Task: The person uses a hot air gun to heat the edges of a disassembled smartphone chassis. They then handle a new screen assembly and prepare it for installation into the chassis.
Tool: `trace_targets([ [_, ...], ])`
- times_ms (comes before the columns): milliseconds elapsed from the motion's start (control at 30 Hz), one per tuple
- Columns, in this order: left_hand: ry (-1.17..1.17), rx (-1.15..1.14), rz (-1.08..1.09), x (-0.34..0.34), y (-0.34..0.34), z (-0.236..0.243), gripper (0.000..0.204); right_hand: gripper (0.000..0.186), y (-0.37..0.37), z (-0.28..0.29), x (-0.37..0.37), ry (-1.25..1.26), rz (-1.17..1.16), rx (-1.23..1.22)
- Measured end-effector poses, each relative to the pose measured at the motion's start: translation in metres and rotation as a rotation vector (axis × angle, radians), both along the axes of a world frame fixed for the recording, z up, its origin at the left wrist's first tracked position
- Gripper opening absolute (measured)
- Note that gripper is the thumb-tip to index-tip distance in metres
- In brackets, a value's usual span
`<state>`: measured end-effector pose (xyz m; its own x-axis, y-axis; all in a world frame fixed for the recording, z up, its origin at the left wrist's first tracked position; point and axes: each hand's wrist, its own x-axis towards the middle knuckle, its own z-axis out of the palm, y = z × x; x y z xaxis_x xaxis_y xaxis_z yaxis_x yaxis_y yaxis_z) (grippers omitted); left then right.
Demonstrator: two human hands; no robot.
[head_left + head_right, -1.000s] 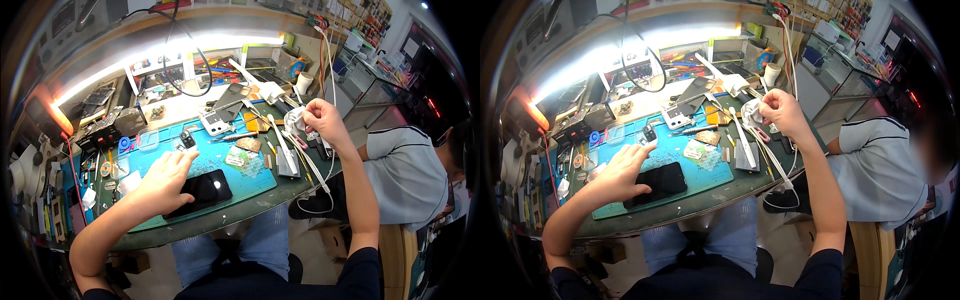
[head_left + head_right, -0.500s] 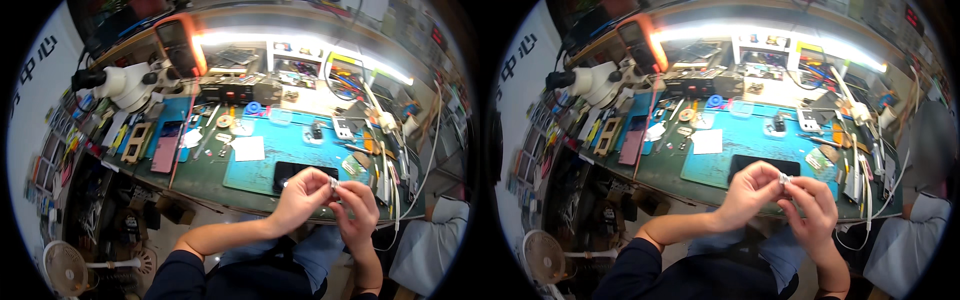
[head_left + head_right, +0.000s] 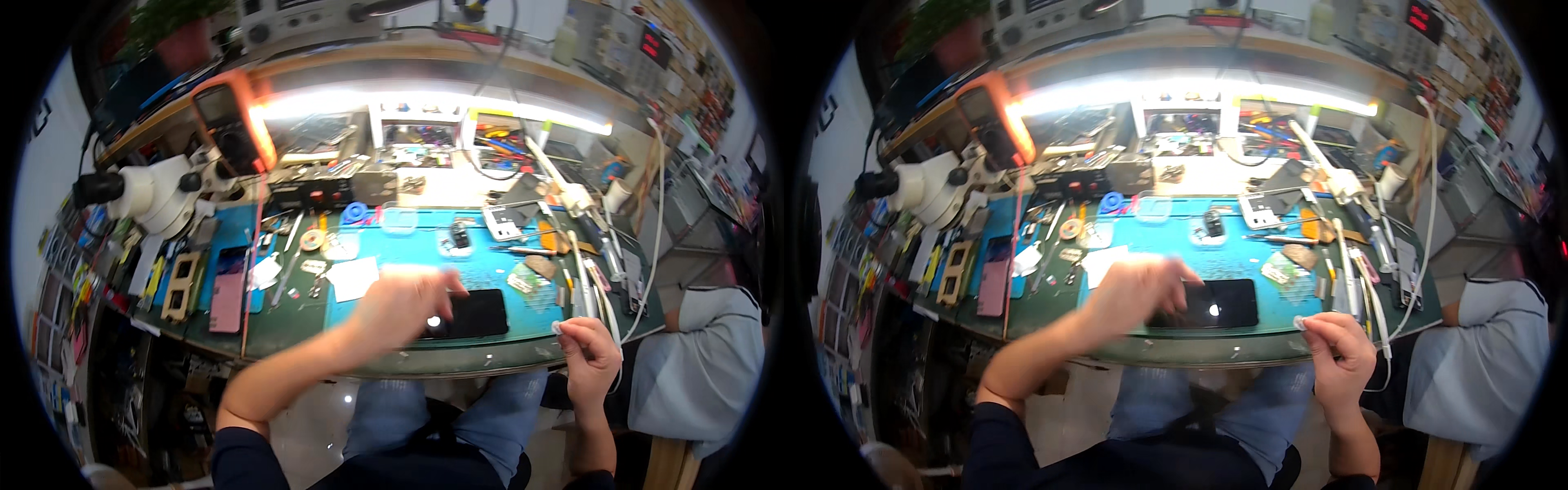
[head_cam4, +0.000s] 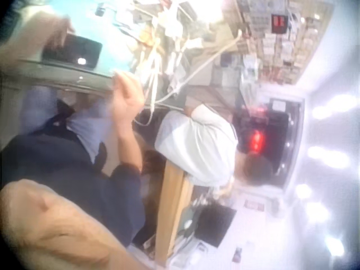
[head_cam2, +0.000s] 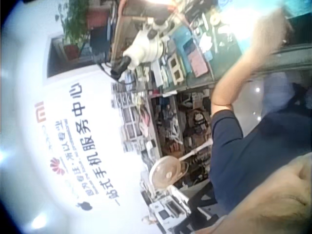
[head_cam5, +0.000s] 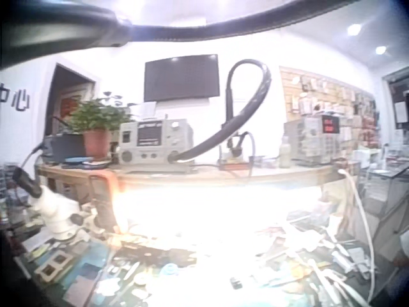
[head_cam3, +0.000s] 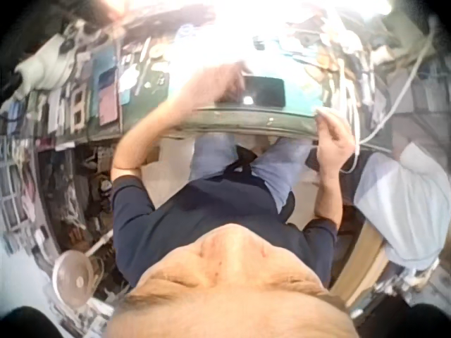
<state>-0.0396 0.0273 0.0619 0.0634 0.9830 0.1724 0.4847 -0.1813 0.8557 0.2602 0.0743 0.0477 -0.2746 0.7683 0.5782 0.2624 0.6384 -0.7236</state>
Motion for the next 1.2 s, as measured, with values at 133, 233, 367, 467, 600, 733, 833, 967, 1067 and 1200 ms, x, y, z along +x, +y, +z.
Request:
trace_targets([
  [133,0.629,0.232,0.267,-0.039,0.130,-0.022,0.039,0.012,0.009,0.001,0.021,0.193,-0.072,-0.204],
  [233,0.843,0.466,0.313,-0.045,0.194,-0.033,0.053,0.020,0.021,-0.014,0.023,0.529,-0.001,-0.613],
  [367,0.522,0.235,0.355,-0.052,0.234,-0.051,0.049,0.028,0.028,-0.015,0.026,0.774,0.168,-0.933],
  [467,0.399,0.362,0.353,-0.042,0.211,-0.045,0.046,0.027,0.025,-0.008,0.025,0.804,0.175,-1.039],
  [600,0.472,0.286,0.199,-0.044,0.123,-0.036,0.050,0.027,0.021,-0.014,0.022,0.838,0.316,-1.231],
  [733,0.591,0.258,0.127,-0.030,0.009,-0.002,0.046,0.026,0.007,-0.009,0.000,0.741,0.415,-1.350],
  [833,0.194,0.060,0.124,-0.015,-0.035,-0.003,0.042,0.029,-0.005,-0.003,-0.016,0.322,0.440,-0.877],
  [967,-0.359,-0.133,0.025,0.022,-0.045,0.009,0.035,0.035,-0.026,0.013,-0.033,-0.094,0.247,-0.103],
  [1067,-0.347,0.028,-0.048,0.040,-0.039,0.008,0.030,0.031,-0.029,0.021,-0.032,-0.185,0.250,0.048],
  [1200,-0.314,0.035,-0.130,0.059,-0.035,0.007,0.028,0.019,-0.032,0.024,-0.032,0.016,0.336,-0.284],
])
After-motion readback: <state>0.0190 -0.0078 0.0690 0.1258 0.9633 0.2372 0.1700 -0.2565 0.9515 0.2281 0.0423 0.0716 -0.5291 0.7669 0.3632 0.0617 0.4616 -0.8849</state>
